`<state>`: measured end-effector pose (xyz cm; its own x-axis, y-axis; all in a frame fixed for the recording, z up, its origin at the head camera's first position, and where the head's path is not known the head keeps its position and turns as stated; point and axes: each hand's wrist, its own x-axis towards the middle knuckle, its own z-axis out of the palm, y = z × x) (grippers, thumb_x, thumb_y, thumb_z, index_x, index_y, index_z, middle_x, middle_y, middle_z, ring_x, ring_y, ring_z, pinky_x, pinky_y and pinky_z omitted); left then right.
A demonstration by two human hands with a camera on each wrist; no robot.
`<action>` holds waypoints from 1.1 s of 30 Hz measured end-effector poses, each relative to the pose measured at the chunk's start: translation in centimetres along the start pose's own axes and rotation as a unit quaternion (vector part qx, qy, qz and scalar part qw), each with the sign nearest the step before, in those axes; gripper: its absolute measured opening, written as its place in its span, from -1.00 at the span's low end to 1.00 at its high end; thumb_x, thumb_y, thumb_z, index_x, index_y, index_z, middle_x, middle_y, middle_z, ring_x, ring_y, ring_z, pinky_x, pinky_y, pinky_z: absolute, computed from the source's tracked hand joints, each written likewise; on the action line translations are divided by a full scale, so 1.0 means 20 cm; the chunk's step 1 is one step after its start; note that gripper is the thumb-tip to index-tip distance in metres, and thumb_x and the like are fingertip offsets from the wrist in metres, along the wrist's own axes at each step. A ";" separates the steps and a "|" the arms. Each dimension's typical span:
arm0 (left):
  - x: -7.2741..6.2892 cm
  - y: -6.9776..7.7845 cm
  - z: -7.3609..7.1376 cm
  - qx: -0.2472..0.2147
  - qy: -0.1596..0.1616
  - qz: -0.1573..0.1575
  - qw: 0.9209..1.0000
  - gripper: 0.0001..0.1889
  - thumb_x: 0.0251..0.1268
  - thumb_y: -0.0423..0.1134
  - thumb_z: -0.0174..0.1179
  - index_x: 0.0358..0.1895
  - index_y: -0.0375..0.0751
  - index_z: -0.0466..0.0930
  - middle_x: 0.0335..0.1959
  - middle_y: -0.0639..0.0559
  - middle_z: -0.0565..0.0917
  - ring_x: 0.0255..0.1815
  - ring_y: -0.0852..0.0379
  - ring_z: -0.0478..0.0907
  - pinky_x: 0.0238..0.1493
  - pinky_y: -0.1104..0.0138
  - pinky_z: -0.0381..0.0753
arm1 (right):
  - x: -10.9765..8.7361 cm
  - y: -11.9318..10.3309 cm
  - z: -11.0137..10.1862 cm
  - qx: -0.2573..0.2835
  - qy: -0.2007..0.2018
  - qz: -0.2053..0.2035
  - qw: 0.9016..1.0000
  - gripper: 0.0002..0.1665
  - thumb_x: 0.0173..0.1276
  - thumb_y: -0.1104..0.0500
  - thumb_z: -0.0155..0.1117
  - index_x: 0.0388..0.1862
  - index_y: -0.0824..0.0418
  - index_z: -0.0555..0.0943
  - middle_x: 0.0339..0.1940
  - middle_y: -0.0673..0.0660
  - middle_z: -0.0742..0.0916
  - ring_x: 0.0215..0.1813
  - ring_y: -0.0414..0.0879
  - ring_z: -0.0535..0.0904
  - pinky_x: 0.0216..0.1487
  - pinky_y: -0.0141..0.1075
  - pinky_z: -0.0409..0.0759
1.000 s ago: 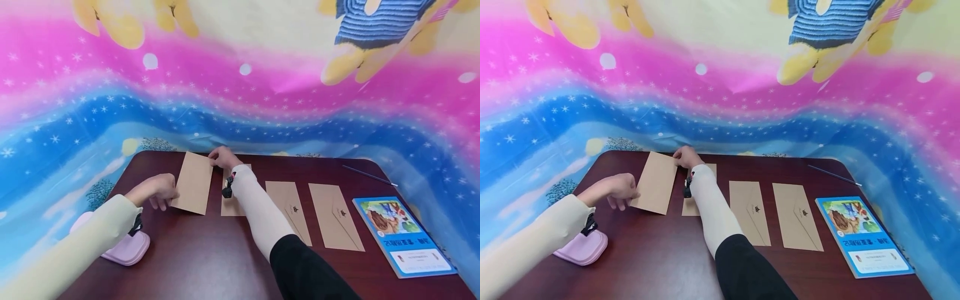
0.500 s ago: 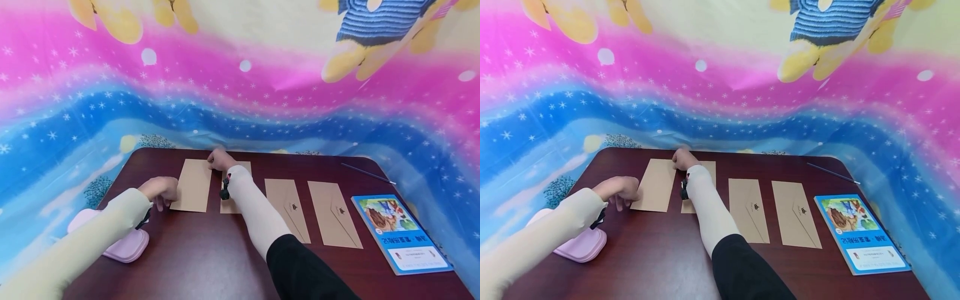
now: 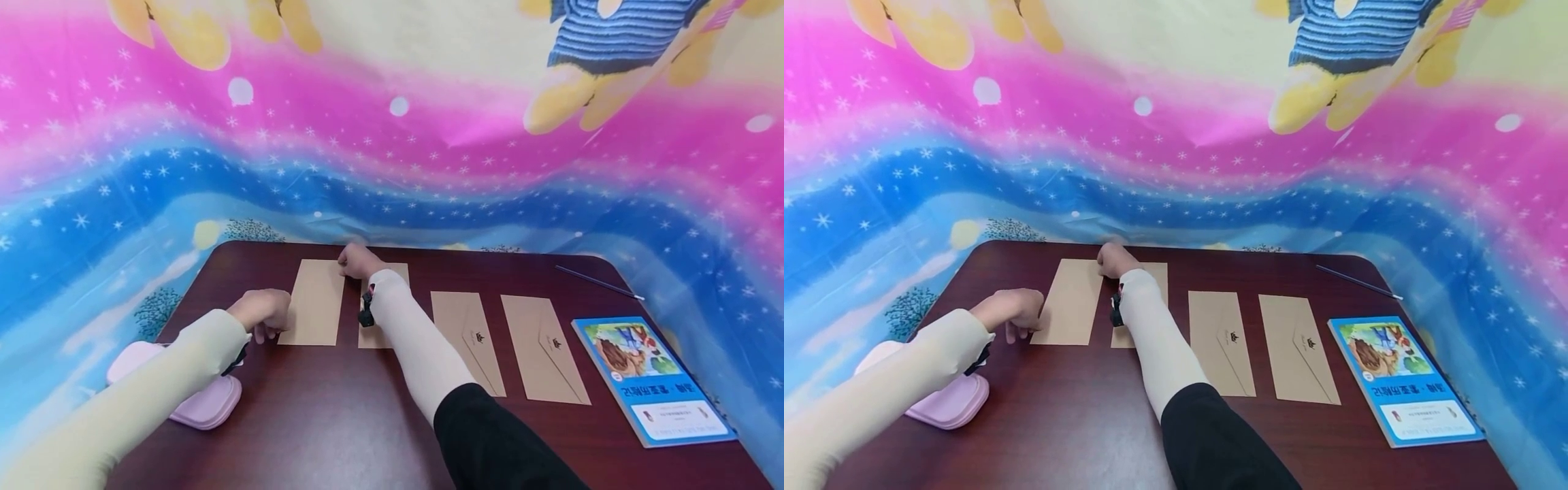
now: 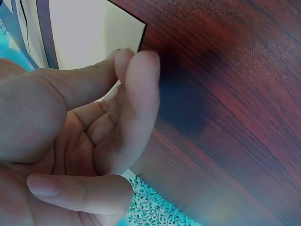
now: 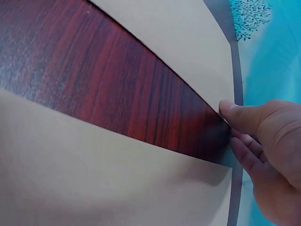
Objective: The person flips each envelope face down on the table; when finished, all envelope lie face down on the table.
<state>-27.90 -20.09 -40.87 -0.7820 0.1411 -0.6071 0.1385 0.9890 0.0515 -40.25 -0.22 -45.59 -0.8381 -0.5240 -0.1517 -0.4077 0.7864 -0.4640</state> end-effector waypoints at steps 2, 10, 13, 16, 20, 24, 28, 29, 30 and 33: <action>0.00 0.00 0.00 0.003 0.003 0.000 1.000 -0.86 0.28 -0.31 0.12 -0.43 -0.27 0.53 -0.61 0.03 0.73 -0.62 0.11 0.75 -0.14 0.14 0.72 | 0.00 0.00 0.00 -0.001 -0.001 0.000 1.000 -0.51 0.49 0.24 0.30 -0.60 0.16 0.29 -0.57 -0.01 0.18 -0.51 -0.15 -0.02 -0.32 -0.29 0.11; -0.01 -0.02 0.00 -0.005 -0.001 0.005 1.000 -0.84 0.28 -0.34 0.13 -0.47 -0.28 0.57 -0.59 -0.01 0.74 -0.61 0.09 0.76 -0.18 0.16 0.75 | -0.02 -0.02 0.00 0.012 -0.001 0.002 1.000 -0.55 0.50 0.24 0.29 -0.59 0.18 0.34 -0.55 0.00 0.32 -0.52 -0.19 0.07 -0.30 -0.31 0.17; 0.00 -0.02 -0.01 -0.008 -0.001 0.009 1.000 -0.84 0.28 -0.32 0.14 -0.47 -0.27 0.58 -0.60 0.00 0.72 -0.63 0.11 0.74 -0.26 0.20 0.75 | -0.02 -0.02 -0.01 0.009 -0.010 0.005 1.000 -0.74 0.51 0.22 0.28 -0.42 0.23 0.51 -0.41 0.04 0.35 -0.44 -0.17 0.11 -0.24 -0.31 0.23; -0.01 -0.02 -0.04 -0.020 0.012 0.011 1.000 -0.85 0.29 -0.25 0.18 -0.40 -0.24 0.57 -0.56 -0.01 0.71 -0.61 0.10 0.73 -0.42 0.20 0.70 | -0.04 -0.02 -0.05 -0.005 -0.023 -0.008 1.000 -0.81 0.51 0.17 0.29 -0.11 0.31 0.65 -0.28 0.05 0.56 -0.29 -0.17 0.39 -0.08 -0.35 0.45; -0.05 0.00 -0.09 -0.028 0.061 0.009 0.998 -0.73 0.41 -0.07 0.24 -0.33 -0.22 0.62 -0.48 -0.05 0.73 -0.53 0.04 0.72 -0.45 0.19 0.62 | -0.08 0.01 -0.17 0.002 -0.044 -0.039 0.998 -0.51 0.50 0.11 0.31 0.33 0.26 0.58 0.31 0.18 0.66 0.37 0.04 0.55 0.39 -0.16 0.52; -0.10 0.06 -0.15 -0.037 0.130 0.046 0.990 -0.67 0.45 0.07 0.22 -0.25 -0.14 0.71 -0.31 -0.04 0.75 -0.36 0.03 0.69 -0.32 0.12 0.57 | -0.14 0.11 -0.31 0.003 -0.064 -0.044 0.997 -0.47 0.50 0.06 0.31 0.37 0.21 0.57 0.36 0.20 0.65 0.41 0.08 0.55 0.43 -0.08 0.50; -0.13 0.18 -0.15 -0.052 0.163 0.098 0.980 -0.60 0.41 0.15 0.22 0.06 -0.06 0.70 0.03 -0.04 0.73 -0.05 -0.03 0.67 -0.12 -0.02 0.60 | -0.21 0.25 -0.42 -0.026 -0.062 -0.032 0.997 -0.48 0.47 0.04 0.35 0.31 0.25 0.61 0.26 0.19 0.72 0.30 0.06 0.62 0.38 -0.11 0.54; -0.14 0.22 -0.14 -0.052 0.162 0.104 0.980 -0.54 0.41 0.17 0.22 0.15 -0.07 0.67 0.13 -0.06 0.71 0.06 -0.06 0.67 -0.04 -0.07 0.61 | -0.24 0.29 -0.44 -0.029 -0.060 -0.027 0.997 -0.48 0.46 0.04 0.35 0.30 0.26 0.61 0.25 0.19 0.72 0.29 0.07 0.63 0.38 -0.10 0.55; -0.14 0.25 -0.13 -0.048 0.158 0.110 0.980 -0.48 0.40 0.18 0.22 0.21 -0.10 0.64 0.19 -0.07 0.70 0.13 -0.09 0.66 0.02 -0.10 0.61 | -0.26 0.32 -0.46 -0.033 -0.059 -0.021 0.997 -0.48 0.46 0.04 0.36 0.29 0.26 0.62 0.24 0.20 0.73 0.28 0.07 0.64 0.37 -0.10 0.55; -0.14 0.35 -0.08 -0.032 0.139 0.128 0.981 -0.37 0.42 0.18 0.22 0.34 -0.21 0.55 0.31 -0.13 0.63 0.30 -0.14 0.59 0.21 -0.11 0.57 | -0.30 0.41 -0.48 -0.047 -0.057 -0.008 0.997 -0.50 0.46 0.03 0.35 0.26 0.28 0.64 0.22 0.21 0.74 0.28 0.09 0.65 0.37 -0.08 0.56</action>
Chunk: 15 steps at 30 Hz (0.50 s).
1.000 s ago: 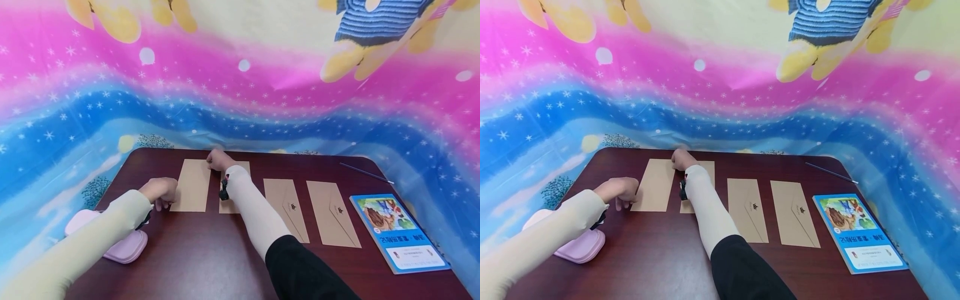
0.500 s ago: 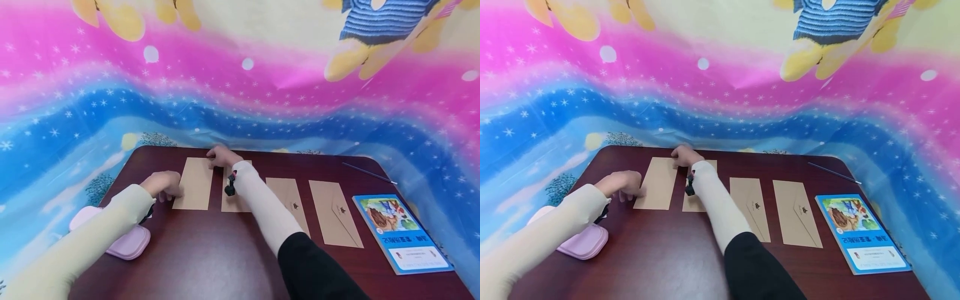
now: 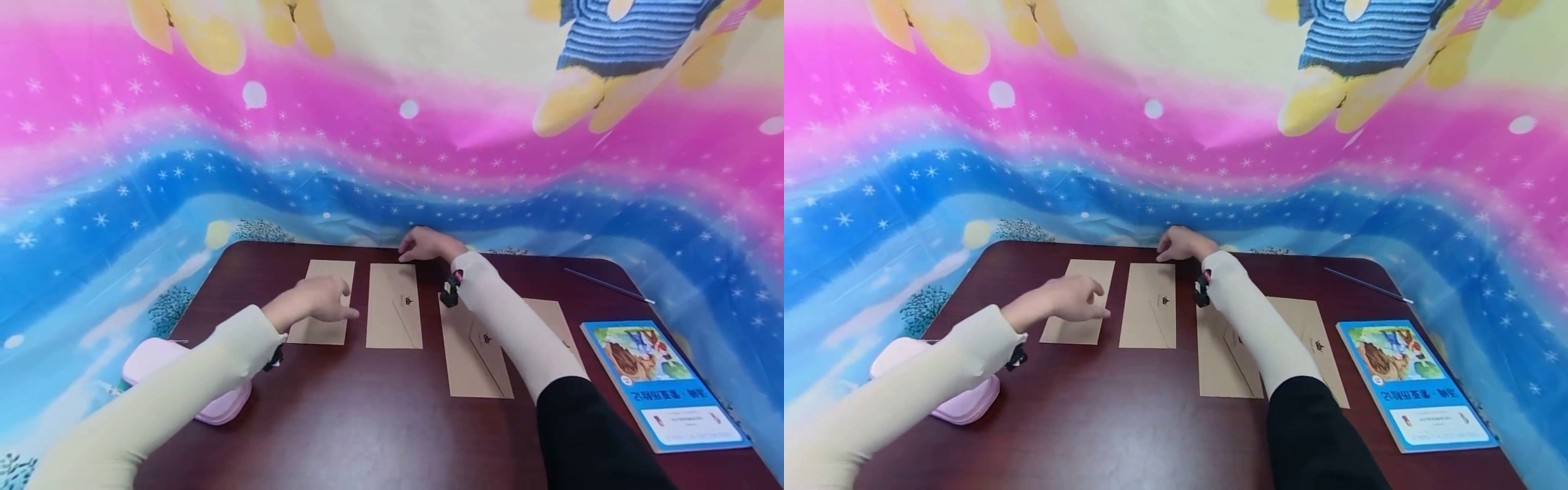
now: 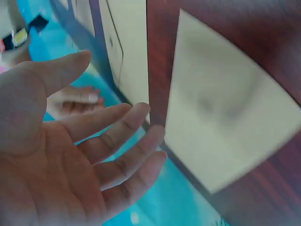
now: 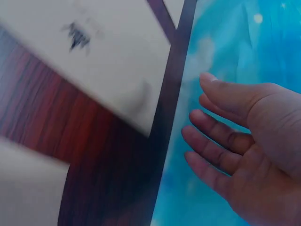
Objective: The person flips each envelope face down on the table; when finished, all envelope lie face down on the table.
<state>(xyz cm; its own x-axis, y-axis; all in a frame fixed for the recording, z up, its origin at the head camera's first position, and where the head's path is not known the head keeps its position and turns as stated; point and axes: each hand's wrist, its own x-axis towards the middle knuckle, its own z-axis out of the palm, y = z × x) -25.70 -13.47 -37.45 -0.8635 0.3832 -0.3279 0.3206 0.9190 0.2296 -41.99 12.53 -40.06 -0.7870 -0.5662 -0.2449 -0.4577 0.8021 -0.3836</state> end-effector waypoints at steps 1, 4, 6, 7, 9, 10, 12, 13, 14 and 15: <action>0.01 0.03 0.02 0.004 -0.005 0.005 1.000 -0.38 0.41 0.17 0.23 0.30 -0.23 0.57 0.27 -0.12 0.65 0.27 -0.13 0.60 0.19 -0.07 0.59 | -0.02 0.03 0.00 0.000 -0.001 0.007 1.000 -0.50 0.46 0.03 0.35 0.26 0.28 0.64 0.21 0.21 0.74 0.27 0.09 0.65 0.36 -0.08 0.56; 0.04 0.12 0.09 0.020 -0.009 0.015 1.000 -0.55 0.37 0.14 0.29 0.00 -0.18 0.70 -0.03 -0.04 0.73 0.00 -0.03 0.66 0.00 0.05 0.63 | -0.05 0.08 0.02 0.003 -0.004 0.025 1.000 -0.50 0.47 0.03 0.35 0.27 0.28 0.64 0.22 0.22 0.73 0.28 0.11 0.64 0.35 -0.06 0.56; 0.05 0.16 0.14 0.032 0.002 0.010 0.999 -0.67 0.32 0.14 0.34 -0.24 -0.06 0.70 -0.27 0.08 0.70 -0.20 0.06 0.61 -0.15 0.11 0.59 | -0.06 0.10 0.04 0.006 -0.006 0.035 0.999 -0.48 0.45 0.01 0.37 0.28 0.26 0.63 0.23 0.22 0.72 0.29 0.12 0.63 0.35 -0.05 0.56; 0.05 0.17 0.15 0.042 0.008 0.005 0.999 -0.69 0.29 0.15 0.36 -0.34 -0.01 0.67 -0.37 0.11 0.66 -0.27 0.08 0.57 -0.20 0.12 0.56 | -0.07 0.10 0.05 0.006 -0.006 0.039 0.999 -0.46 0.44 0.00 0.38 0.28 0.26 0.63 0.24 0.22 0.72 0.31 0.12 0.62 0.35 -0.04 0.56; 0.07 0.20 0.18 0.061 0.022 -0.005 0.998 -0.69 0.22 0.16 0.40 -0.43 0.04 0.66 -0.41 0.14 0.66 -0.25 0.08 0.56 -0.16 0.10 0.56 | -0.07 0.10 0.07 0.002 -0.004 0.046 0.999 -0.43 0.42 -0.02 0.40 0.30 0.24 0.62 0.28 0.22 0.70 0.34 0.14 0.60 0.36 -0.03 0.55; 0.07 0.21 0.20 0.068 0.025 -0.012 0.997 -0.69 0.19 0.16 0.42 -0.44 0.04 0.66 -0.41 0.14 0.66 -0.22 0.06 0.56 -0.12 0.10 0.56 | -0.07 0.10 0.08 0.000 -0.003 0.051 0.999 -0.41 0.41 -0.03 0.40 0.32 0.23 0.61 0.30 0.23 0.68 0.36 0.15 0.59 0.37 -0.02 0.55; 0.09 0.23 0.22 0.083 0.026 -0.030 0.996 -0.66 0.14 0.19 0.45 -0.41 0.01 0.67 -0.39 0.11 0.67 -0.16 0.02 0.54 -0.06 0.08 0.54 | -0.07 0.10 0.10 -0.005 -0.001 0.058 0.998 -0.37 0.40 -0.06 0.41 0.35 0.22 0.59 0.34 0.24 0.66 0.39 0.16 0.56 0.38 0.00 0.54; 0.10 0.23 0.23 0.090 0.026 -0.037 0.995 -0.64 0.12 0.19 0.46 -0.40 -0.01 0.67 -0.37 0.09 0.67 -0.14 -0.01 0.53 -0.04 0.08 0.52 | -0.07 0.10 0.11 -0.007 0.001 0.061 0.998 -0.36 0.41 -0.06 0.41 0.36 0.22 0.58 0.35 0.24 0.65 0.40 0.16 0.55 0.39 0.00 0.53; 0.11 0.24 0.24 0.096 0.025 -0.042 0.994 -0.63 0.10 0.20 0.47 -0.37 -0.02 0.69 -0.35 0.07 0.67 -0.12 -0.02 0.51 -0.03 0.08 0.51 | -0.07 0.10 0.12 -0.008 0.001 0.064 0.998 -0.35 0.41 -0.06 0.40 0.37 0.23 0.57 0.37 0.25 0.64 0.40 0.17 0.55 0.39 0.01 0.53; 0.12 0.24 0.25 0.101 0.024 -0.046 0.994 -0.61 0.08 0.21 0.47 -0.35 -0.03 0.70 -0.33 0.06 0.67 -0.11 -0.03 0.51 -0.02 0.08 0.51 | -0.07 0.10 0.13 -0.012 0.001 0.067 0.998 -0.34 0.42 -0.06 0.40 0.38 0.23 0.56 0.38 0.25 0.63 0.41 0.17 0.54 0.39 0.01 0.53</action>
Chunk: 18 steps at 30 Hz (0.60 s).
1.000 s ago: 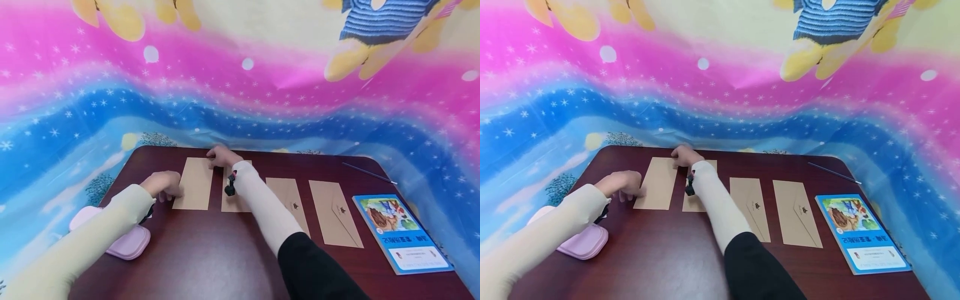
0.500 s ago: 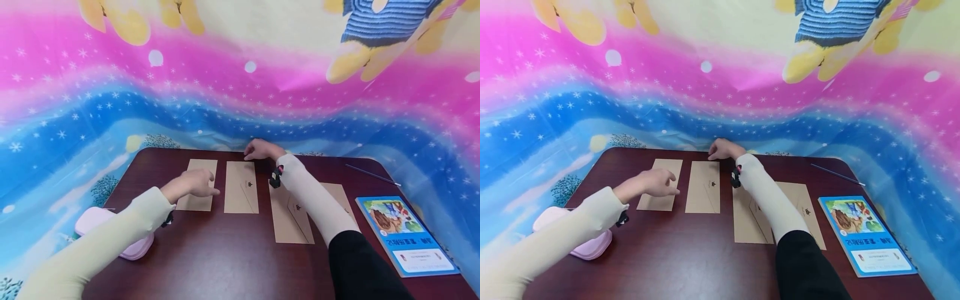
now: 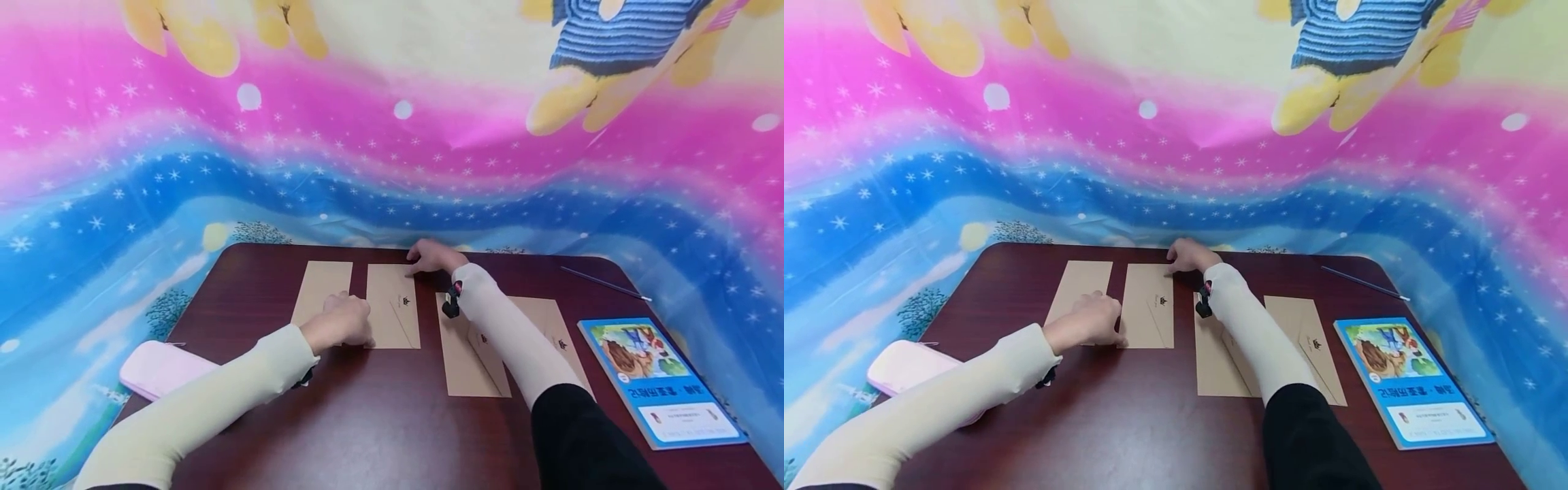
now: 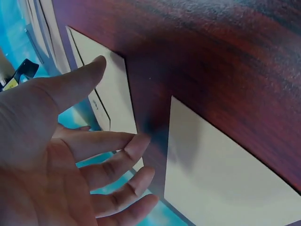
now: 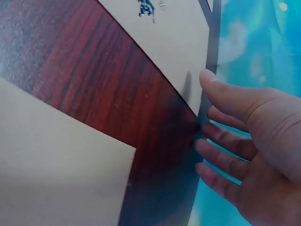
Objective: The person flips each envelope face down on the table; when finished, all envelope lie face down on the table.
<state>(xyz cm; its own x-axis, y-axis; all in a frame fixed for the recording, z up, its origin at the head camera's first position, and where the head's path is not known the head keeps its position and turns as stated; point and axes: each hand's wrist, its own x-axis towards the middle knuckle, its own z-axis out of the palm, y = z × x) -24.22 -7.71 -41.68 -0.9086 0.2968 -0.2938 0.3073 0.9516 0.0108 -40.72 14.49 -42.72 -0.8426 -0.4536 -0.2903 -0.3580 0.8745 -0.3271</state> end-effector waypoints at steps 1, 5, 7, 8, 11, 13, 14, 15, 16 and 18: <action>0.00 0.01 0.01 0.007 -0.002 -0.002 1.000 -0.60 0.07 0.21 0.47 -0.32 -0.04 0.70 -0.31 0.04 0.67 -0.10 -0.04 0.50 -0.02 0.08 0.50 | 0.00 0.00 0.01 -0.004 0.002 0.001 1.000 -0.34 0.42 -0.06 0.40 0.38 0.24 0.56 0.38 0.25 0.63 0.41 0.17 0.54 0.40 0.01 0.52; 0.01 0.02 0.03 0.015 0.006 -0.001 1.000 -0.62 0.08 0.15 0.48 -0.35 -0.08 0.69 -0.30 0.01 0.69 -0.14 -0.04 0.52 -0.04 0.06 0.53 | 0.01 0.00 0.03 -0.017 0.015 0.002 1.000 -0.38 0.40 -0.04 0.43 0.32 0.24 0.61 0.36 0.24 0.65 0.38 0.17 0.56 0.37 -0.01 0.54; 0.01 0.02 0.04 0.012 0.011 0.004 1.000 -0.69 0.13 0.07 0.45 -0.41 -0.08 0.66 -0.34 0.01 0.68 -0.21 -0.03 0.53 -0.08 0.06 0.55 | 0.01 0.00 0.04 -0.016 0.023 0.005 1.000 -0.43 0.38 -0.02 0.45 0.25 0.24 0.65 0.31 0.23 0.68 0.31 0.14 0.60 0.33 -0.03 0.57; 0.01 0.02 0.04 0.009 0.013 0.008 1.000 -0.73 0.15 0.02 0.42 -0.45 -0.08 0.64 -0.36 0.01 0.68 -0.25 -0.03 0.53 -0.10 0.06 0.55 | 0.01 0.00 0.05 -0.016 0.026 0.008 1.000 -0.47 0.37 -0.01 0.46 0.22 0.24 0.66 0.27 0.22 0.69 0.26 0.13 0.62 0.31 -0.04 0.59; 0.01 0.03 0.03 0.008 0.011 0.021 1.000 -0.82 0.20 -0.12 0.32 -0.49 -0.08 0.60 -0.40 0.01 0.65 -0.34 0.00 0.51 -0.18 0.09 0.55 | 0.02 -0.01 0.05 -0.016 0.030 0.013 0.999 -0.55 0.36 0.02 0.47 0.12 0.23 0.68 0.17 0.18 0.72 0.09 0.04 0.64 0.20 -0.08 0.62; 0.01 0.04 0.03 0.012 0.006 0.027 1.000 -0.83 0.22 -0.16 0.30 -0.48 -0.08 0.58 -0.42 0.01 0.63 -0.39 0.02 0.50 -0.24 0.13 0.55 | 0.03 -0.01 0.05 -0.017 0.027 0.013 0.999 -0.58 0.37 0.02 0.47 0.09 0.23 0.68 0.11 0.17 0.72 -0.02 -0.01 0.61 0.13 -0.12 0.62; 0.01 0.04 0.02 0.013 0.003 0.028 1.000 -0.84 0.23 -0.18 0.29 -0.48 -0.08 0.58 -0.42 0.02 0.62 -0.41 0.03 0.49 -0.26 0.14 0.54 | 0.03 -0.01 0.05 -0.020 0.023 0.012 0.999 -0.58 0.38 0.02 0.46 0.08 0.23 0.67 0.08 0.16 0.72 -0.06 -0.03 0.59 0.09 -0.14 0.62; 0.01 0.04 0.02 0.016 0.001 0.030 0.999 -0.84 0.24 -0.19 0.29 -0.48 -0.08 0.57 -0.43 0.02 0.61 -0.42 0.04 0.48 -0.29 0.15 0.53 | 0.03 -0.02 0.04 -0.021 0.020 0.012 1.000 -0.59 0.38 0.02 0.45 0.08 0.23 0.67 0.05 0.15 0.72 -0.10 -0.05 0.57 0.04 -0.16 0.60; 0.01 0.05 0.01 0.018 -0.002 0.033 0.999 -0.83 0.24 -0.20 0.29 -0.49 -0.08 0.57 -0.44 0.02 0.61 -0.44 0.05 0.47 -0.32 0.16 0.53 | 0.03 -0.02 0.04 -0.021 0.015 0.011 1.000 -0.59 0.39 0.02 0.44 0.07 0.24 0.66 0.00 0.15 0.71 -0.15 -0.06 0.54 -0.01 -0.18 0.57; 0.01 0.06 0.01 0.019 -0.007 0.038 0.999 -0.82 0.26 -0.22 0.26 -0.51 -0.08 0.55 -0.45 0.02 0.60 -0.46 0.06 0.45 -0.37 0.17 0.51 | 0.03 -0.01 0.03 -0.023 0.005 0.014 1.000 -0.60 0.41 0.01 0.42 0.06 0.25 0.65 -0.09 0.13 0.69 -0.22 -0.09 0.49 -0.09 -0.22 0.53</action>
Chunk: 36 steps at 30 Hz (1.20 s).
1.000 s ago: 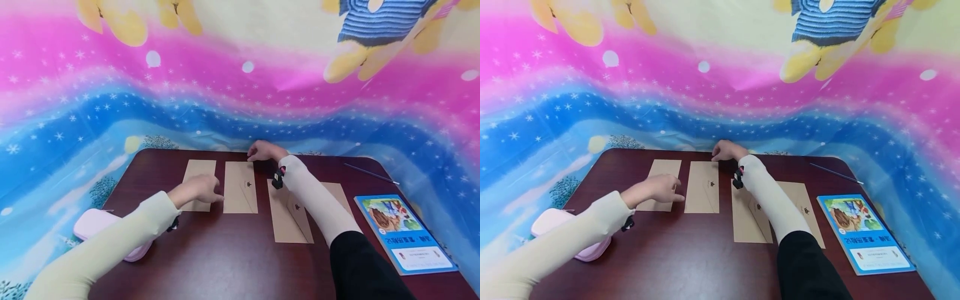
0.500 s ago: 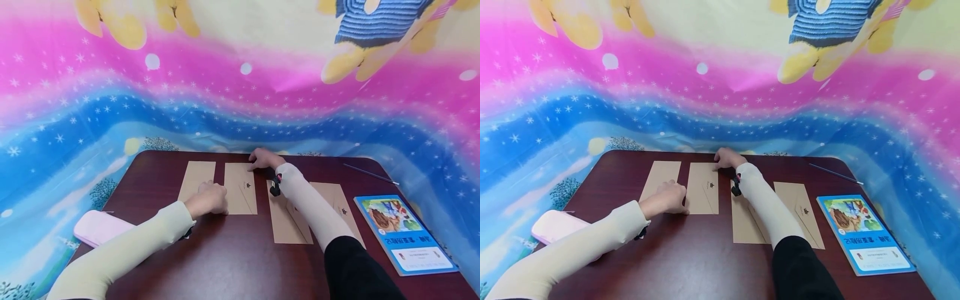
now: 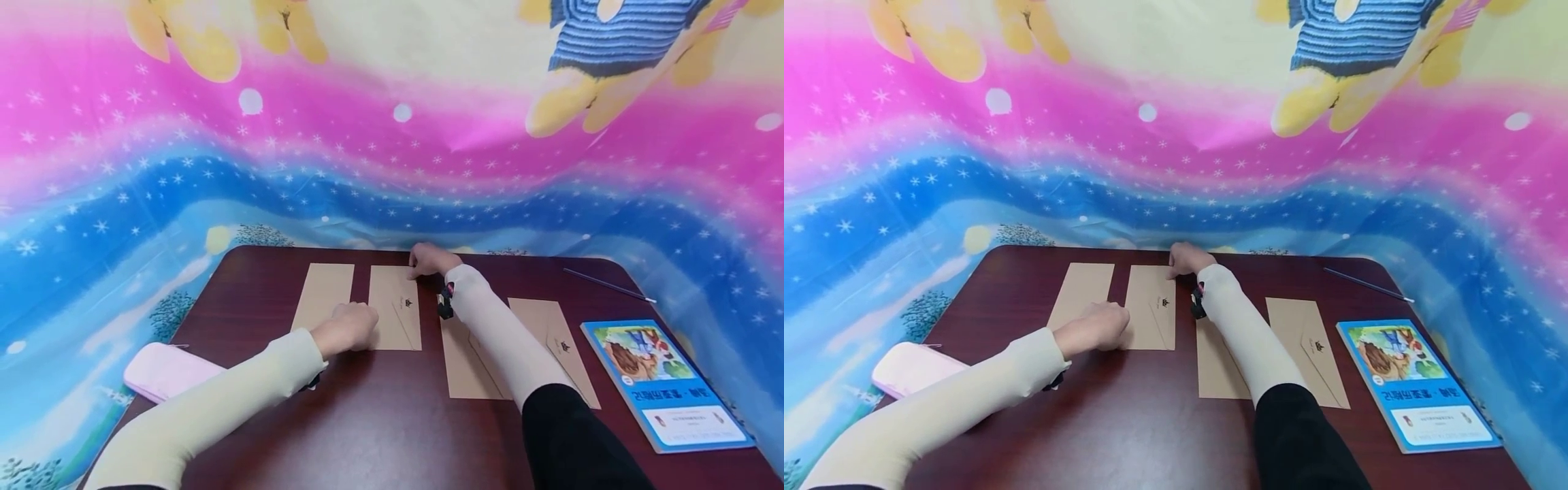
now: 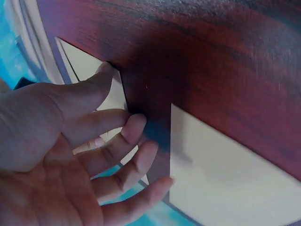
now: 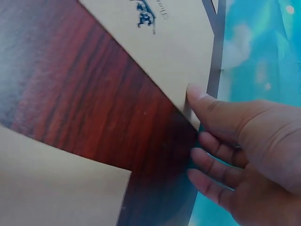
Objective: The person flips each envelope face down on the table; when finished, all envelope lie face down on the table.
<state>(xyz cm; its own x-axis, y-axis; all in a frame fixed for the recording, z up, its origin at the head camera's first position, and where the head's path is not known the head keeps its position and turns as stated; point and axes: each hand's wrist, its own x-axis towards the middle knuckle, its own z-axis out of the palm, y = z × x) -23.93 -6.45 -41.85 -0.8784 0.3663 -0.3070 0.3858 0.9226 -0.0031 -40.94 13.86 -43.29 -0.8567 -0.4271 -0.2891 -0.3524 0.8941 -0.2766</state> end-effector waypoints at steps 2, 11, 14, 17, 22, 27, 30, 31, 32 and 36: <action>0.01 0.02 -0.01 0.007 -0.002 0.009 1.000 -0.82 0.27 -0.26 0.22 -0.52 -0.09 0.55 -0.46 0.03 0.60 -0.46 0.08 0.45 -0.42 0.17 0.51 | 0.00 0.01 -0.01 0.003 -0.005 0.006 1.000 -0.62 0.41 0.01 0.42 0.03 0.25 0.64 -0.17 0.10 0.65 -0.26 -0.10 0.46 -0.13 -0.24 0.49; 0.01 0.04 0.01 -0.003 -0.026 0.021 0.999 -0.89 0.27 -0.31 0.23 -0.43 -0.13 0.57 -0.40 0.00 0.60 -0.42 0.07 0.46 -0.45 0.20 0.52 | 0.00 0.09 -0.02 0.099 -0.011 -0.030 0.995 -0.63 0.52 0.41 -0.01 0.15 0.25 0.64 0.09 0.21 0.71 -0.02 -0.02 0.69 0.14 -0.15 0.65; 0.01 0.01 0.01 -0.021 -0.018 0.026 0.999 -0.88 0.27 -0.30 0.22 -0.43 -0.15 0.54 -0.39 -0.02 0.58 -0.40 0.06 0.45 -0.44 0.21 0.50 | 0.01 0.13 -0.02 0.143 0.004 -0.062 0.988 -0.51 0.43 0.54 0.00 0.16 0.22 0.68 0.17 0.24 0.72 0.07 0.04 0.70 0.08 -0.17 0.67; 0.01 0.00 0.00 -0.027 -0.012 0.032 0.999 -0.86 0.30 -0.29 0.19 -0.44 -0.15 0.51 -0.37 -0.03 0.58 -0.38 0.05 0.44 -0.40 0.20 0.49 | 0.02 0.17 -0.02 0.152 0.022 -0.083 0.985 -0.56 0.45 0.47 0.17 0.15 0.12 0.74 0.19 0.21 0.74 0.00 -0.02 0.69 -0.09 -0.27 0.63; 0.00 -0.02 0.00 -0.022 -0.018 0.046 0.999 -0.82 0.30 -0.29 0.18 -0.49 -0.14 0.47 -0.37 -0.03 0.61 -0.38 0.06 0.45 -0.33 0.22 0.52 | 0.02 0.19 -0.03 0.142 0.022 -0.090 0.986 -0.65 0.50 0.27 0.28 0.16 -0.02 0.76 0.25 0.16 0.74 -0.29 -0.04 0.57 -0.33 -0.34 0.47; -0.02 -0.03 -0.01 -0.010 -0.032 0.033 0.999 -0.71 0.36 -0.21 0.17 -0.57 -0.09 0.45 -0.35 -0.03 0.66 -0.40 0.07 0.48 -0.34 0.19 0.54 | 0.01 0.18 -0.05 0.127 0.048 -0.133 0.982 -0.65 0.56 0.25 0.18 0.18 -0.01 0.74 0.26 0.15 0.74 -0.20 0.00 0.64 -0.23 -0.30 0.51; -0.03 -0.03 -0.01 -0.015 -0.027 0.022 0.999 -0.67 0.40 -0.18 0.14 -0.61 -0.07 0.47 -0.37 -0.02 0.67 -0.44 0.06 0.49 -0.38 0.17 0.52 | 0.00 0.16 -0.07 0.109 0.067 -0.149 0.981 -0.66 0.58 0.22 0.17 0.18 -0.02 0.74 0.24 0.10 0.75 -0.17 -0.05 0.67 -0.11 -0.28 0.56; -0.03 -0.03 -0.01 -0.025 -0.022 0.020 0.999 -0.66 0.42 -0.17 0.13 -0.61 -0.06 0.49 -0.40 -0.01 0.67 -0.47 0.07 0.49 -0.39 0.18 0.52 | 0.00 0.16 -0.08 0.105 0.071 -0.153 0.980 -0.67 0.57 0.22 0.17 0.18 -0.01 0.74 0.24 0.10 0.75 -0.12 -0.06 0.69 -0.06 -0.26 0.59; -0.03 -0.03 -0.01 -0.038 -0.016 0.022 0.999 -0.65 0.45 -0.18 0.12 -0.61 -0.06 0.50 -0.42 0.00 0.66 -0.49 0.08 0.49 -0.41 0.19 0.52 | 0.00 0.15 -0.09 0.101 0.073 -0.156 0.980 -0.67 0.57 0.22 0.18 0.17 -0.02 0.74 0.24 0.09 0.76 -0.09 -0.08 0.70 -0.01 -0.25 0.62; -0.01 -0.02 -0.01 -0.107 0.042 0.052 0.992 -0.59 0.59 -0.18 0.00 -0.58 -0.05 0.47 -0.49 0.01 0.61 -0.44 0.09 0.56 -0.35 0.18 0.57 | -0.02 0.12 -0.13 0.082 0.084 -0.180 0.977 -0.68 0.58 0.22 0.15 0.16 0.02 0.74 0.21 0.10 0.77 0.18 -0.05 0.71 0.21 -0.15 0.64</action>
<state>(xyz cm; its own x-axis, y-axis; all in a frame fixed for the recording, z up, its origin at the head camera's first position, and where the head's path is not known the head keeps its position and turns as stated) -23.95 -6.89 -41.61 -0.8606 0.4622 -0.2136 0.4159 0.8802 0.2287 -42.35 16.53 -41.47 -0.7435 -0.6687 0.0038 -0.5880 0.6512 -0.4798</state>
